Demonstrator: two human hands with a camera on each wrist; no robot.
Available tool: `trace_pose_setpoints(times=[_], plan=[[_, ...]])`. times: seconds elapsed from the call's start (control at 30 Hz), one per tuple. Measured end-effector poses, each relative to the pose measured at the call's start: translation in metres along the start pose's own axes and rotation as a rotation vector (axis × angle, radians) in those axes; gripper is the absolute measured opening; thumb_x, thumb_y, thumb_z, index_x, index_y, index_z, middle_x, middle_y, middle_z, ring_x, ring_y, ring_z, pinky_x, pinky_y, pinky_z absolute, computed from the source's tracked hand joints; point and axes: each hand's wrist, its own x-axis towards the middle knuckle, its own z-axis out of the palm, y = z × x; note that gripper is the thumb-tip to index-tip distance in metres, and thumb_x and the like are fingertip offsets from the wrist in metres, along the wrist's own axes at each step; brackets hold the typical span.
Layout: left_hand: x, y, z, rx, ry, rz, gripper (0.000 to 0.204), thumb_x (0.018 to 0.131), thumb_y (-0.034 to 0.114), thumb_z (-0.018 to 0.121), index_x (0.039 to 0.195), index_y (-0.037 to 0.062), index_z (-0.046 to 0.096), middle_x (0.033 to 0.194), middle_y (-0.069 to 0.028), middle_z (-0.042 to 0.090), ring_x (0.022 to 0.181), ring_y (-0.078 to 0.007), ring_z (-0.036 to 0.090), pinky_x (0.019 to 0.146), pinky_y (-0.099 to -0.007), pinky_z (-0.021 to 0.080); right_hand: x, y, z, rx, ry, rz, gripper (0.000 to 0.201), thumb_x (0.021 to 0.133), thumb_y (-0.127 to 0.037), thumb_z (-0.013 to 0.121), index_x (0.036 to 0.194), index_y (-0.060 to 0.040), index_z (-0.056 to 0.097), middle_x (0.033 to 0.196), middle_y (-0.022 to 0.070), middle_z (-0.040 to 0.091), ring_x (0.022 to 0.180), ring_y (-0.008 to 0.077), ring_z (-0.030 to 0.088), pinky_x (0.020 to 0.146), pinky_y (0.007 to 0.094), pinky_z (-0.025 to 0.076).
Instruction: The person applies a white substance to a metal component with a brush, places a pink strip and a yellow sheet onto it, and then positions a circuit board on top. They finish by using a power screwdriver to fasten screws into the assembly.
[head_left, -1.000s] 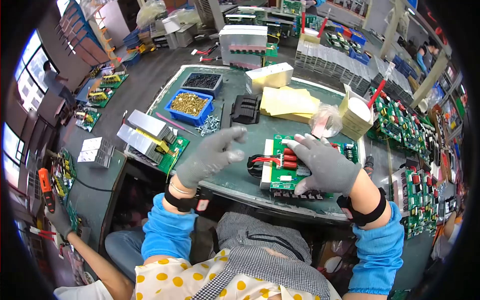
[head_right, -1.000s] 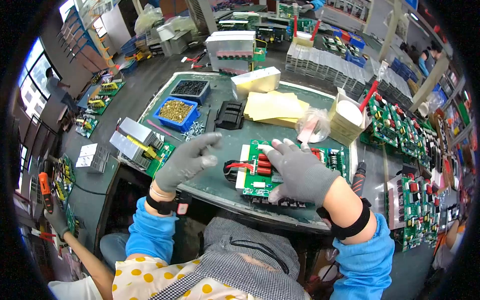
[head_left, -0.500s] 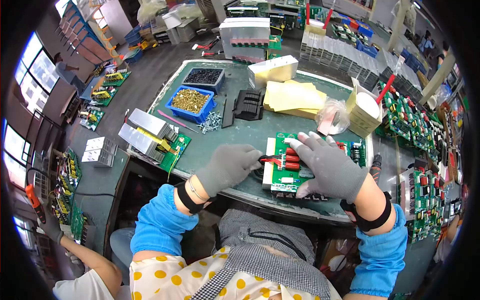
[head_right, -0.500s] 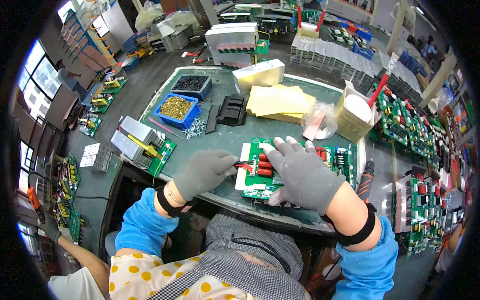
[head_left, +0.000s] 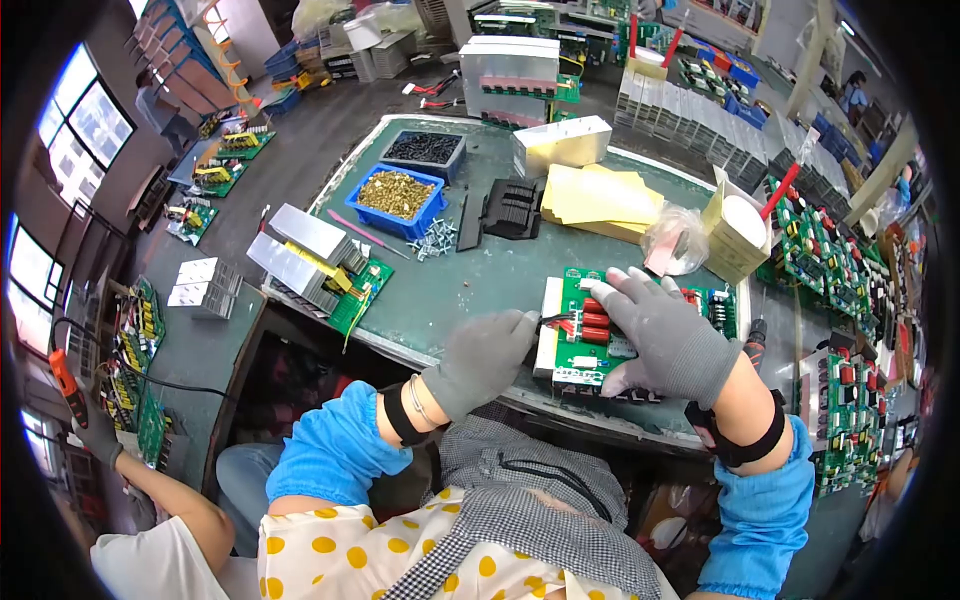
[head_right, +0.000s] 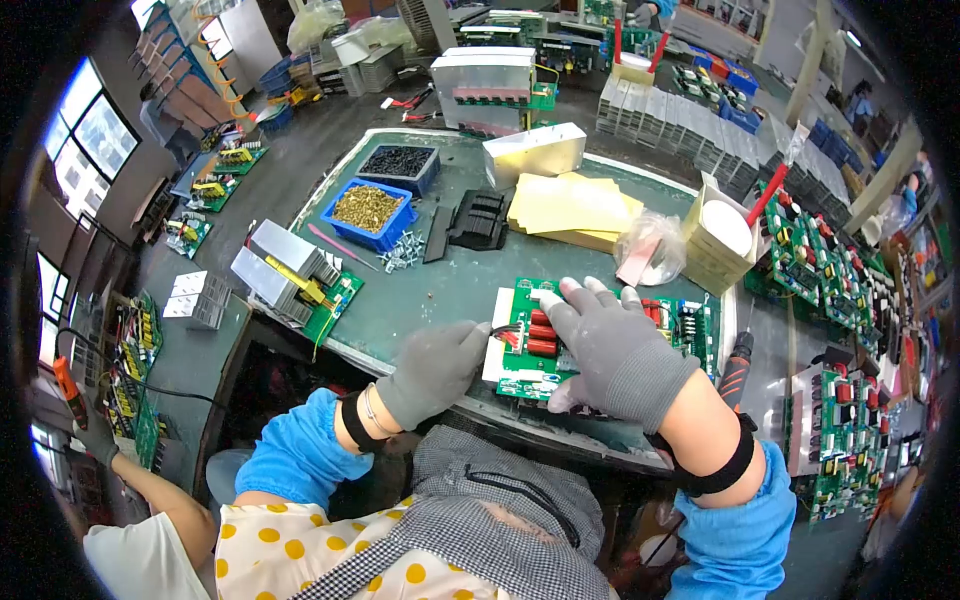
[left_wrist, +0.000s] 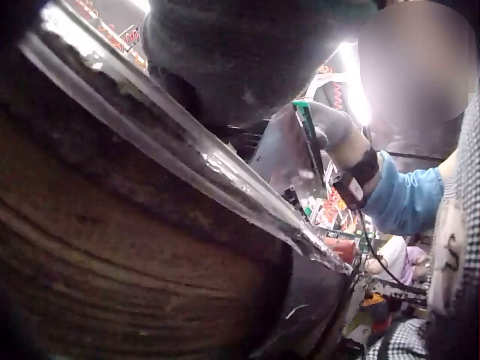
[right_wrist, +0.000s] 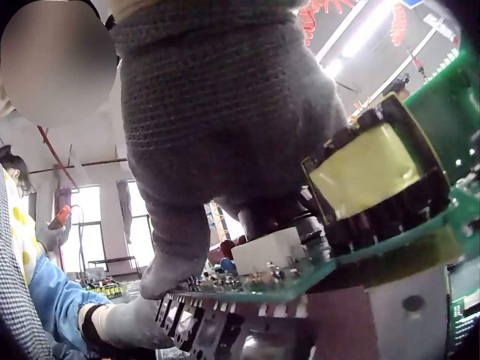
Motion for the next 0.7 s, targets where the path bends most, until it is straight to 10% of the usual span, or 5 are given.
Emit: trace_pose_setpoints(times=[0.47, 0.7], plan=[[-0.008, -0.021, 0.003, -0.373, 0.018, 0.064, 0.027, 0.091, 0.014, 0.063, 0.116, 0.0027, 0.059, 0.100, -0.0138, 0.066, 0.088, -0.0363, 0.066, 0.071, -0.0442, 0.053, 0.002, -0.004, -0.013, 0.083, -0.057, 0.012, 0.111, 0.060, -0.044, 0.090, 0.150, -0.0055, 0.036, 0.152, 0.0236, 0.038, 0.141, 0.0415, 0.036, 0.115, 0.0524, 0.032], [0.012, -0.015, -0.023, -0.081, -0.398, 0.040, 0.031, 0.093, 0.024, 0.063, 0.115, 0.0020, 0.057, 0.098, -0.0147, 0.067, 0.089, -0.0339, 0.068, 0.070, -0.0429, 0.054, 0.002, -0.001, -0.007, 0.069, -0.008, -0.006, 0.110, 0.059, -0.044, 0.090, 0.149, -0.0059, 0.038, 0.150, 0.0241, 0.040, 0.139, 0.0428, 0.038, 0.114, 0.0526, 0.034]])
